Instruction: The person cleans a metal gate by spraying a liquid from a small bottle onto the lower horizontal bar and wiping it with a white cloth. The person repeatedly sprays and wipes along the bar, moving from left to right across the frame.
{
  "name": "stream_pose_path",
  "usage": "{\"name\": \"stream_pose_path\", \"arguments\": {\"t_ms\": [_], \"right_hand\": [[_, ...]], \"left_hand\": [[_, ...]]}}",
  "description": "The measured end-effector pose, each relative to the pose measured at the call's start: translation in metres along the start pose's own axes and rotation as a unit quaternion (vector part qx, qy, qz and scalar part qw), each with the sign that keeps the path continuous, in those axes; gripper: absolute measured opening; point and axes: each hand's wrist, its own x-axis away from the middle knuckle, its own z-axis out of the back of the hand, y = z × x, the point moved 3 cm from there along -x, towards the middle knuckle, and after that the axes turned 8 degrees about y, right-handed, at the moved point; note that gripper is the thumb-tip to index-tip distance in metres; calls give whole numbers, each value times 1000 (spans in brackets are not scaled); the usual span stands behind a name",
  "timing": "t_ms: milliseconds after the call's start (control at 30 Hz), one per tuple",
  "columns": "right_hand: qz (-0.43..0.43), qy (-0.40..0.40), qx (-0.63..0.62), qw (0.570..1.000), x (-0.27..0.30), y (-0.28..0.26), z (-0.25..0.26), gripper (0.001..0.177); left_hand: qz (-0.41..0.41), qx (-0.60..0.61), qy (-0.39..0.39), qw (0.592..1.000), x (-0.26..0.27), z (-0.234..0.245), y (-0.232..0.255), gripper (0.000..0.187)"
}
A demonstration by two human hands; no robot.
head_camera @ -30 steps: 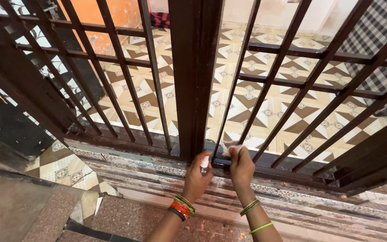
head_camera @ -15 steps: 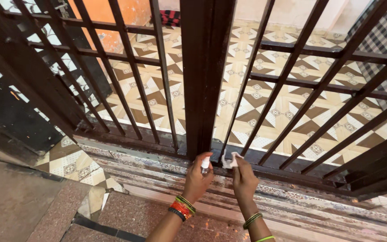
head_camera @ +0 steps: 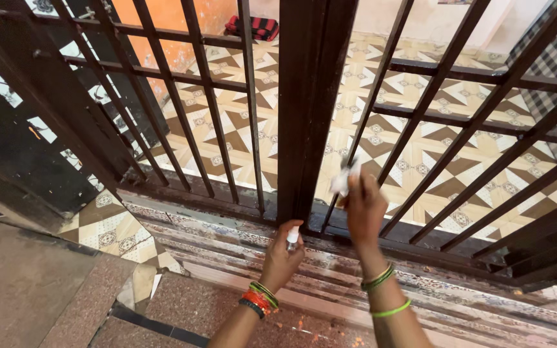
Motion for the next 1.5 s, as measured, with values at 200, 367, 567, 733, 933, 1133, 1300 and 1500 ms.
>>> {"name": "stream_pose_path", "arguments": {"t_ms": [200, 367, 567, 733, 933, 1133, 1300, 1500], "right_hand": [[40, 12, 8, 999, -25, -49, -8, 35], [76, 33, 137, 987, 20, -5, -20, 28], [27, -9, 258, 966, 63, 64, -19, 20], [64, -52, 369, 926, 87, 104, -21, 22], [13, -45, 304, 951, 82, 101, -16, 26], [-33, 4, 177, 984, 39, 32, -10, 27], [117, 74, 194, 971, -26, -42, -8, 20], [180, 106, 277, 938, -34, -51, -22, 16]], "left_hand": [[-61, 40, 20, 997, 2, -1, -5, 59], [-80, 29, 48, 995, -2, 2, -8, 57], [-44, 71, 29, 996, -5, -2, -13, 58], [-88, 71, 47, 992, -9, -5, -12, 58], [-79, 67, 27, 994, -11, -2, -11, 58], [-56, 59, 26, 996, -18, 1, -20, 57], [-69, 59, 47, 995, -28, -3, -32, 54], [-69, 99, 29, 992, -35, -6, -46, 52]]}}
